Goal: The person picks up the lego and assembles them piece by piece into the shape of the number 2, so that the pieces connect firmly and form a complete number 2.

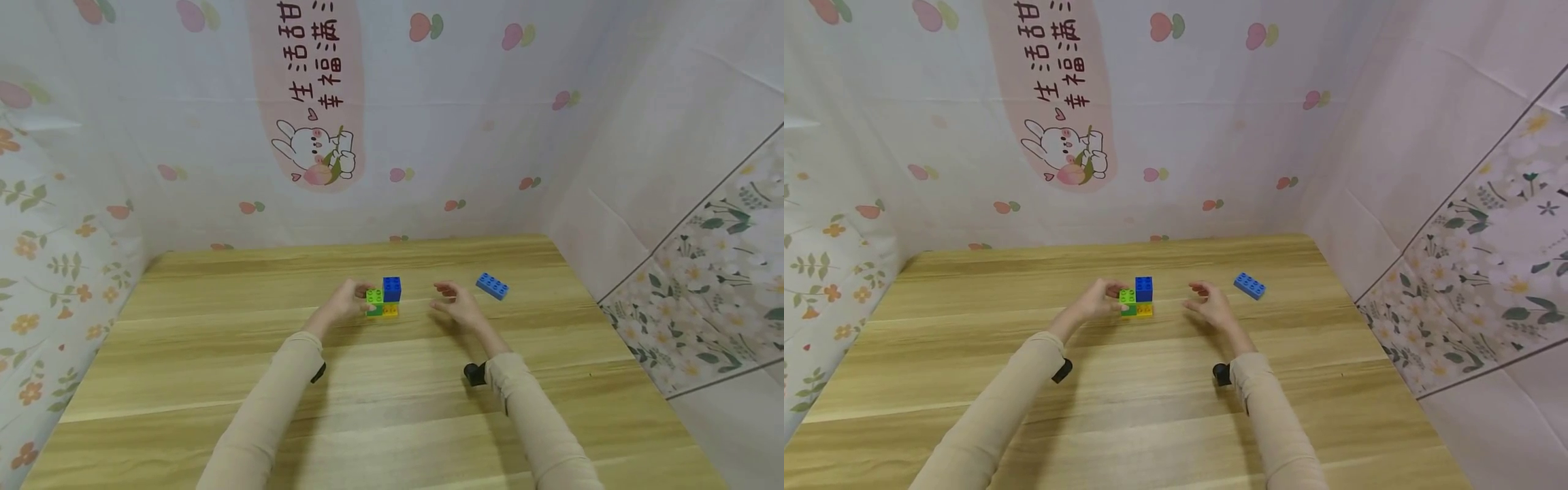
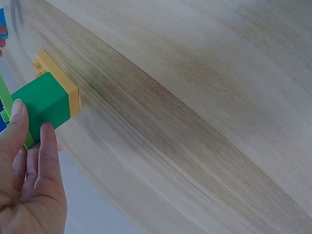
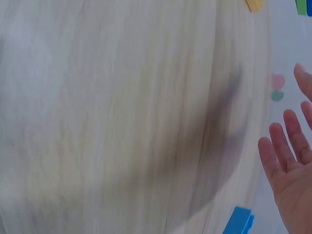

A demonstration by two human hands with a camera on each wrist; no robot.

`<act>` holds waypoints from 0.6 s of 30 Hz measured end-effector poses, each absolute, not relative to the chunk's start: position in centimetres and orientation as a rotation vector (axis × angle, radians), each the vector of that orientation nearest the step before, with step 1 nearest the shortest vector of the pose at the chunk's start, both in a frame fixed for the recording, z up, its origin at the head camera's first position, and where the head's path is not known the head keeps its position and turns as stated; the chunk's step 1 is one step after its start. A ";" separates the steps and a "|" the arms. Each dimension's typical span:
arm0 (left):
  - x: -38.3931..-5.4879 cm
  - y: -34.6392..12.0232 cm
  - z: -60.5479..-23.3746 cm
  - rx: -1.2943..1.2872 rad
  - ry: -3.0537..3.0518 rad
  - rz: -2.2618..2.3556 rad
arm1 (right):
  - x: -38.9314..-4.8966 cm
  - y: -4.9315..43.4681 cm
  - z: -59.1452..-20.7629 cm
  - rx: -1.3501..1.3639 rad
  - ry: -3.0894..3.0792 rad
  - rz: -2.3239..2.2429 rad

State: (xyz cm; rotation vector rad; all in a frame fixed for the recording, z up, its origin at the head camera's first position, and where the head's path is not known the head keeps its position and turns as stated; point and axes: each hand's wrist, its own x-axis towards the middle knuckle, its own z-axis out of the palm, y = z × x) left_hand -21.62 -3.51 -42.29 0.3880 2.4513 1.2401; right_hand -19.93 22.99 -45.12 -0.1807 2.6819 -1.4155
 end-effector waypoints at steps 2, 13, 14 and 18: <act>-21.7 -3.6 -42.2 0.396 2.459 1.239 | -19.9 23.5 -44.9 -0.171 2.693 -1.417; -21.9 -3.7 -42.3 0.415 2.465 1.223 | -20.2 26.0 -44.9 -0.125 2.744 -1.421; -21.9 -3.7 -42.4 0.415 2.461 1.223 | -20.2 26.3 -44.9 -0.108 2.750 -1.417; -21.9 -3.7 -42.5 0.406 2.459 1.225 | -20.2 27.5 -45.2 -0.032 2.761 -1.442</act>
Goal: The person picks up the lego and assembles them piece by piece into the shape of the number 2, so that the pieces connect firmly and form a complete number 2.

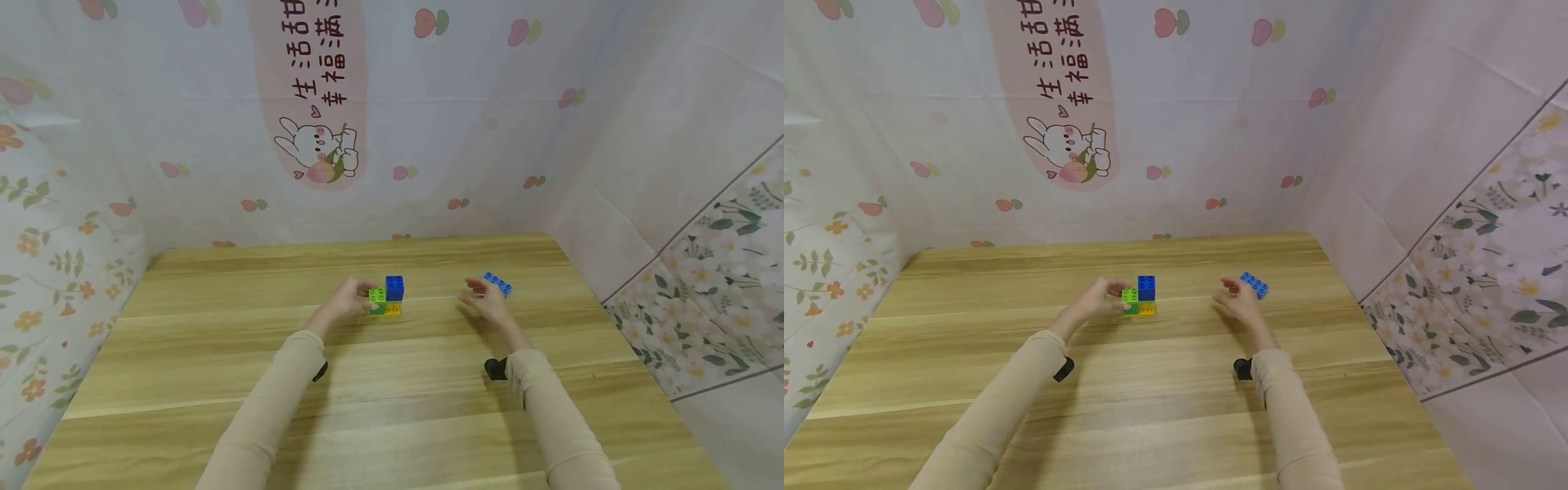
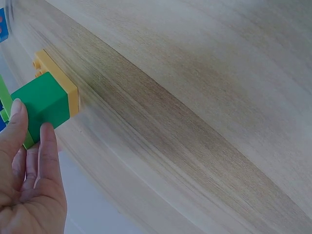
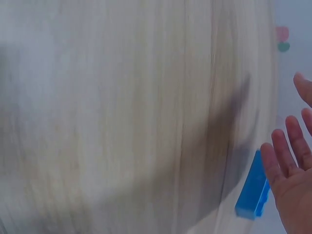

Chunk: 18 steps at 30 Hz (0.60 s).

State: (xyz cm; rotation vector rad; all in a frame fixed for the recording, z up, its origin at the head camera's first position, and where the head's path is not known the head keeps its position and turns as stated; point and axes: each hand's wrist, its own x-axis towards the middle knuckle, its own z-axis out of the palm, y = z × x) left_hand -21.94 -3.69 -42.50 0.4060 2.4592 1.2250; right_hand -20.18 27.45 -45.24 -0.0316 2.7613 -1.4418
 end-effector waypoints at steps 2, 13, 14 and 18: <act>-21.9 -3.7 -42.5 0.403 2.461 1.228 | -20.3 27.9 -45.4 -0.010 2.775 -1.452; -21.9 -3.7 -42.7 0.379 2.463 1.255 | -20.7 30.5 -45.1 0.122 2.764 -1.432; -21.9 -3.7 -42.7 0.374 2.458 1.259 | -20.8 30.7 -45.1 0.128 2.774 -1.436; -21.9 -3.7 -42.7 0.382 2.462 1.257 | -21.0 31.6 -45.2 0.164 2.865 -1.435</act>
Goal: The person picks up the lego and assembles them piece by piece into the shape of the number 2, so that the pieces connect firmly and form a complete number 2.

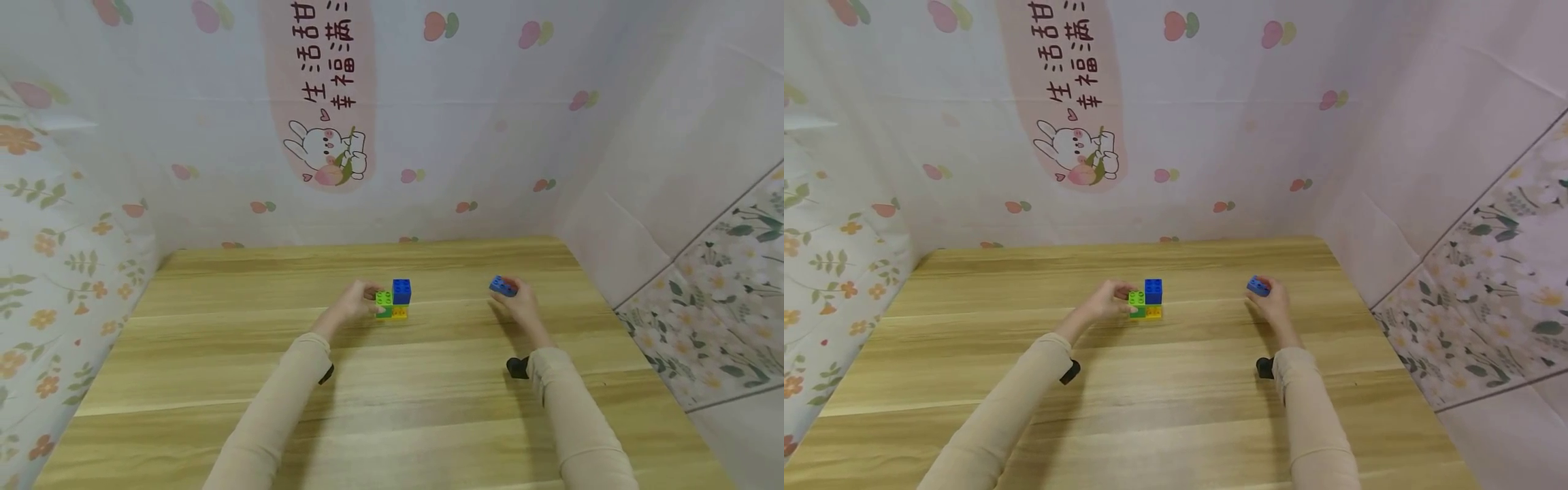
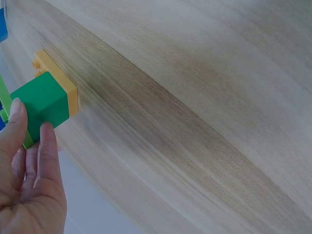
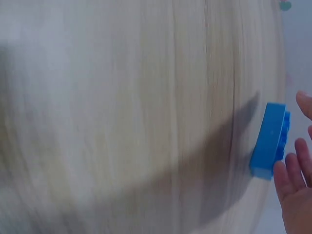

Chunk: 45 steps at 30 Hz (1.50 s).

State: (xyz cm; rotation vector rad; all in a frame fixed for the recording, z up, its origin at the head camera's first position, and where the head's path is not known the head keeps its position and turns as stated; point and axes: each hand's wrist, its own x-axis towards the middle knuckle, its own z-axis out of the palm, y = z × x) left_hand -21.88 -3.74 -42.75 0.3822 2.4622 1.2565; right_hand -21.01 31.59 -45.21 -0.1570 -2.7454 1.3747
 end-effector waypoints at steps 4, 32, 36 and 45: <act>-22.0 -3.6 -42.8 0.395 2.468 1.262 | -21.1 32.5 -45.3 -0.204 -2.708 1.286; -21.5 -3.6 -43.0 0.385 2.458 1.305 | -21.5 32.8 -46.6 -0.302 -2.939 1.163; -21.5 -3.5 -43.0 0.383 2.460 1.298 | -21.5 32.5 -46.6 -0.289 -2.931 1.175; -21.4 -3.6 -42.7 0.358 2.451 1.315 | -21.4 31.0 -45.8 -0.212 -2.934 1.173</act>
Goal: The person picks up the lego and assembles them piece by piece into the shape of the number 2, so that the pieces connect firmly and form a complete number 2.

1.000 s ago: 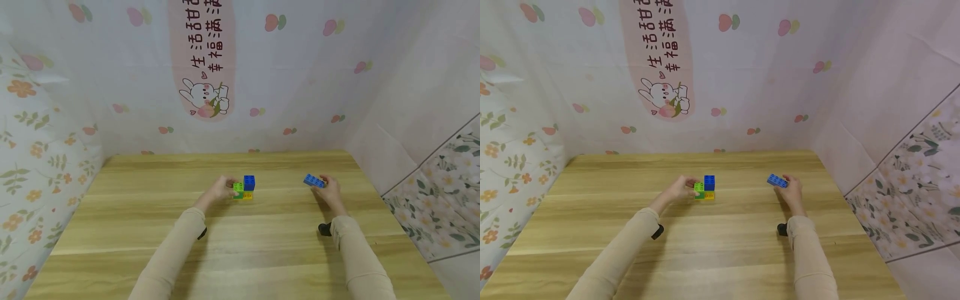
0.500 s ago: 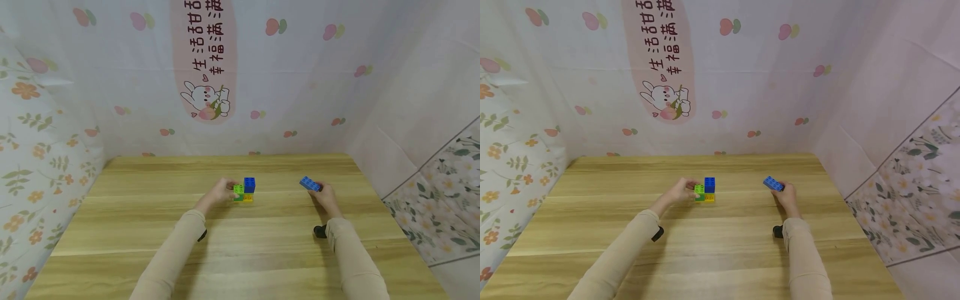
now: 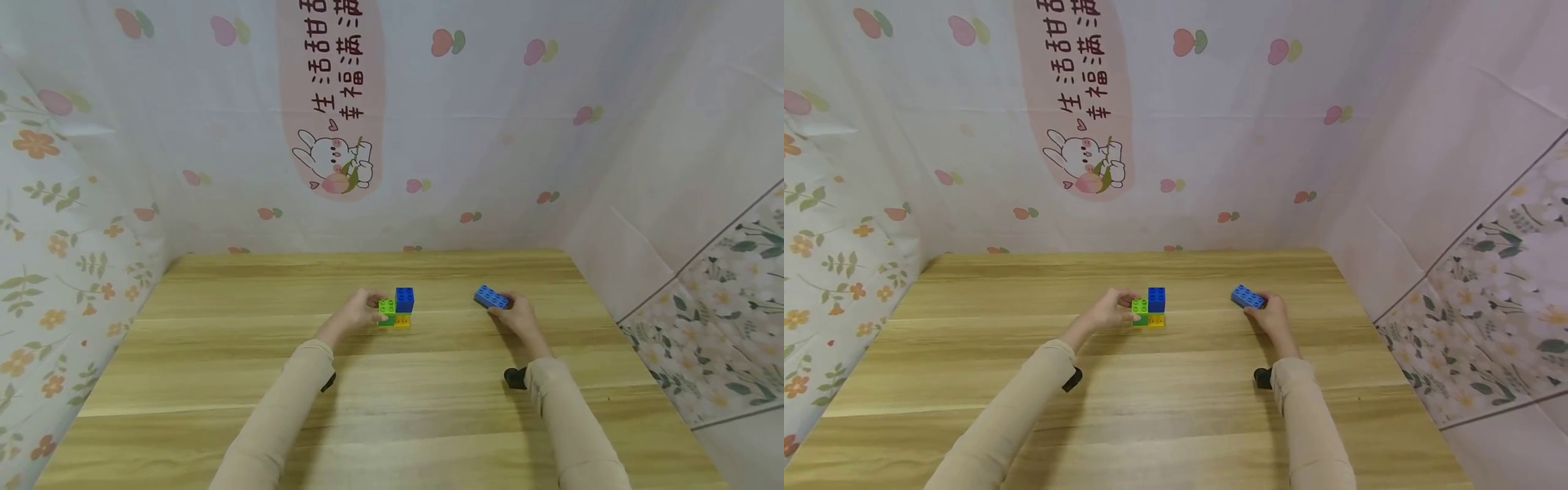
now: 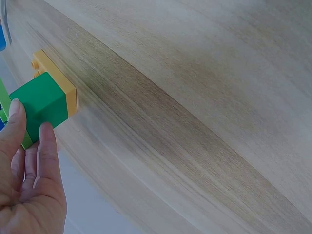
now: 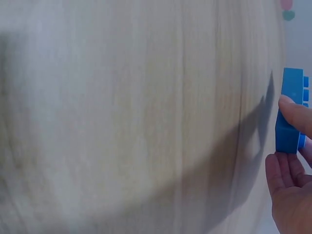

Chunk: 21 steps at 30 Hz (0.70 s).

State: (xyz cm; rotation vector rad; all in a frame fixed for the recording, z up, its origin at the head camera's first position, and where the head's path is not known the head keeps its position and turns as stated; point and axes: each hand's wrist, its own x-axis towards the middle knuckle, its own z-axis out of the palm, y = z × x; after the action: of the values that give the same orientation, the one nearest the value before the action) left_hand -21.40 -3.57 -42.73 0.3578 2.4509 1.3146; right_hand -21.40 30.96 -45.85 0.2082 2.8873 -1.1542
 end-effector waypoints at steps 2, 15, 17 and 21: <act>-21.4 -3.6 -42.6 0.357 2.448 1.308 | -21.4 30.6 -45.6 0.209 2.875 -1.163; -21.5 -3.7 -42.7 0.349 2.464 1.288 | -21.4 28.7 -44.6 0.083 2.822 -1.205; -21.5 -3.7 -42.7 0.348 2.465 1.289 | -21.3 28.5 -44.4 0.061 2.821 -1.203; -21.5 -3.6 -42.9 0.353 2.462 1.295 | -21.2 28.0 -44.2 0.041 2.812 -1.210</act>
State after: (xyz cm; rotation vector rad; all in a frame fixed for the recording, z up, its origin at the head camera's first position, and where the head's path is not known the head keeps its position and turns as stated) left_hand -21.53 -3.65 -42.89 0.3532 2.4615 1.2951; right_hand -21.23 27.97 -44.19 0.0407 2.8119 -1.2102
